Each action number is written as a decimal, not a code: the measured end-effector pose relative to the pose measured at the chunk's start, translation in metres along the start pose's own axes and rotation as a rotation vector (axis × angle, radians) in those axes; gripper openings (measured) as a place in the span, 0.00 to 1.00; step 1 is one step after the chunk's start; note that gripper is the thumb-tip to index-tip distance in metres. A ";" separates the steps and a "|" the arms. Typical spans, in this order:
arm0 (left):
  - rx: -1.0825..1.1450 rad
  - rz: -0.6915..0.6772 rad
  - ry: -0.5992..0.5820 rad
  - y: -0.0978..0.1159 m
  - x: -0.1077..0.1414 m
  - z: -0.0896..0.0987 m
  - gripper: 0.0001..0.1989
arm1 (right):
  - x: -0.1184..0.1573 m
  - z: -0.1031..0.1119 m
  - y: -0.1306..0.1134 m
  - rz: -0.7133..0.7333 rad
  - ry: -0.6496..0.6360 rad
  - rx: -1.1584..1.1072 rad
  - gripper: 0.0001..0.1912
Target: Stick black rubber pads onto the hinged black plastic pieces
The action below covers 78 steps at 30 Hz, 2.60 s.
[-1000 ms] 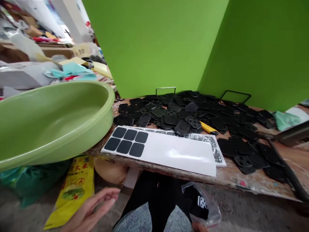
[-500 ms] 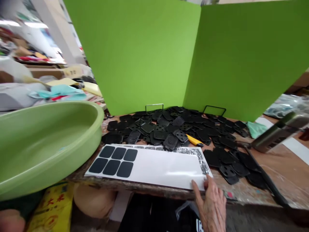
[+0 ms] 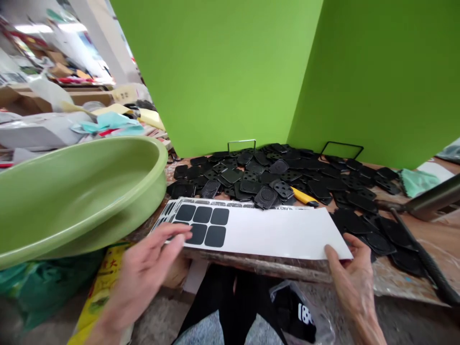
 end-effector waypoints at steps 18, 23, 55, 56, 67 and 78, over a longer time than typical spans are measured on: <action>-0.709 -0.170 0.127 -0.090 -0.034 -0.040 0.22 | 0.020 -0.002 -0.034 0.550 0.035 0.683 0.33; -0.659 -0.221 -0.049 -0.068 -0.048 -0.065 0.22 | 0.078 -0.102 -0.087 0.888 -0.470 0.323 0.18; -0.495 -0.414 -0.170 -0.041 0.002 -0.048 0.14 | 0.109 -0.174 -0.082 1.155 -0.571 0.439 0.23; -0.583 -0.399 -0.143 -0.050 -0.007 -0.049 0.19 | 0.110 -0.173 -0.083 1.152 -0.568 0.438 0.23; -0.774 -0.363 -0.086 -0.087 -0.036 -0.064 0.22 | 0.040 -0.152 -0.099 0.947 -0.306 0.392 0.21; -0.617 -0.368 0.108 -0.078 -0.039 -0.053 0.18 | -0.027 -0.151 -0.094 0.734 -0.306 0.125 0.19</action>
Point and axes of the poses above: each hand's wrist, its own x-axis away from the middle knuckle, its own z-axis out of the back of the hand, y = z × x, the point moved 5 cm from there along -x, towards the middle knuckle, and after that the axes turned 2 degrees about z, right-handed, at the moved point
